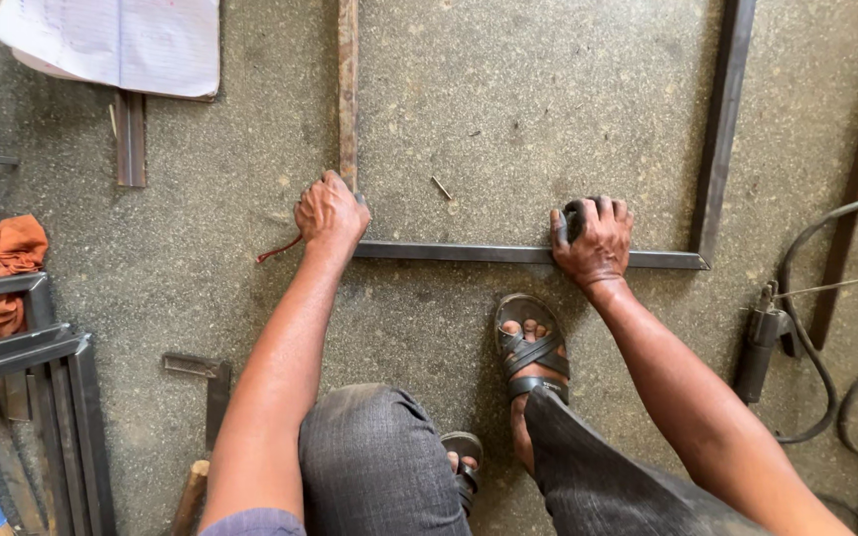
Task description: The person measures a metal frame using a measuring tape and then performs welding on the corners while sitting on the floor.
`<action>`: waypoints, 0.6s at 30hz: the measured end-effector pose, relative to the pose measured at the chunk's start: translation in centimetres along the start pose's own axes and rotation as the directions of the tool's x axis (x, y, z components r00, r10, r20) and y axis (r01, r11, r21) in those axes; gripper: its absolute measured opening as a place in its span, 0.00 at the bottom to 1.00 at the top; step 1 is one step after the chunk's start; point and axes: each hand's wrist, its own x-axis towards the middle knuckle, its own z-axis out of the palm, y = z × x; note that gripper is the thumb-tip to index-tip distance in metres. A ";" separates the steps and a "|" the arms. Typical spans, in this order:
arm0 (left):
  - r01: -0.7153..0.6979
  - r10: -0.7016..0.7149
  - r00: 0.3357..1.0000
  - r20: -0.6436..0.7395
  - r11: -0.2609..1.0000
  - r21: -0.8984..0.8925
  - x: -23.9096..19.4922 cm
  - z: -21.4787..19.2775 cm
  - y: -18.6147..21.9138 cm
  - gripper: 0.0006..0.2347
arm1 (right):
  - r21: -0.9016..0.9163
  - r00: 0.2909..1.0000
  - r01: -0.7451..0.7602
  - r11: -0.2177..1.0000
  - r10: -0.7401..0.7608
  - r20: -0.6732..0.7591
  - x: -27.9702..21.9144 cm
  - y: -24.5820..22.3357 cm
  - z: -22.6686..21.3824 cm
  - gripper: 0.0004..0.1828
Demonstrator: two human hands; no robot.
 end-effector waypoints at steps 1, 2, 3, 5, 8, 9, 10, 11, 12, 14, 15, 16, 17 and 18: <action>-0.008 0.008 1.000 -0.007 1.000 -0.003 0.1 0.0 -0.1 0.12 | -0.006 1.000 0.005 1.000 -0.005 0.003 0.3 0.0 0.2 0.16; -0.016 0.016 1.000 -0.013 1.000 -0.007 0.3 0.1 -0.3 0.13 | -0.012 1.000 0.006 1.000 -0.006 -0.004 0.3 0.0 0.2 0.16; -0.059 0.059 0.992 -0.110 0.998 0.010 0.2 0.3 -0.5 0.14 | -0.018 1.000 0.006 1.000 -0.006 -0.012 0.3 -0.1 0.2 0.17; -0.143 0.153 0.941 -0.302 0.988 0.055 -0.1 0.6 -0.8 0.16 | -0.008 1.000 -0.008 1.000 0.008 -0.020 0.6 -0.2 -0.1 0.17; -0.063 0.062 0.998 -0.030 0.998 -0.026 0.4 0.6 -0.9 0.14 | 0.017 0.999 -0.043 0.999 0.042 0.004 0.5 -0.5 -0.4 0.16; -0.065 0.065 0.998 -0.024 0.998 -0.019 0.5 0.5 -1.0 0.14 | 0.011 0.999 -0.046 0.999 0.046 0.014 0.6 -0.5 -0.4 0.16; -0.068 0.067 0.998 -0.019 0.998 -0.013 0.6 0.5 -1.0 0.14 | 0.006 0.998 -0.049 0.999 0.049 0.025 0.7 -0.6 -0.4 0.16; -0.073 0.073 0.997 -0.008 0.997 -0.006 0.5 0.6 -0.9 0.14 | 0.007 0.999 -0.049 0.999 0.049 0.017 0.6 -0.6 -0.3 0.16; -0.075 0.075 0.997 -0.006 0.997 -0.005 0.4 0.5 -1.0 0.14 | 0.008 0.999 -0.049 0.999 0.049 0.009 0.7 -0.6 -0.2 0.16; -0.082 0.082 0.997 -0.003 0.997 -0.008 0.3 0.1 -0.9 0.14 | 0.010 0.998 -0.056 0.998 0.056 0.006 0.3 -0.5 -0.3 0.17; -0.084 0.084 0.996 0.002 0.996 -0.003 0.4 -0.3 -0.7 0.15 | 0.014 0.998 -0.061 0.998 0.061 0.002 0.4 -0.5 -0.2 0.17; -0.087 0.087 0.996 0.008 0.996 0.002 0.2 -0.6 -0.5 0.15 | 0.018 0.998 -0.065 0.998 0.065 -0.002 0.6 -0.5 -0.1 0.17; -0.086 0.085 0.996 0.020 0.996 0.009 -0.1 -0.7 -0.6 0.15 | 0.012 0.998 -0.067 0.998 0.067 0.018 0.6 -0.4 0.0 0.17; -0.070 0.069 0.996 0.049 0.997 0.012 0.1 -1.0 -0.6 0.15 | 0.006 0.997 -0.068 0.998 0.068 0.039 0.7 -0.3 0.2 0.18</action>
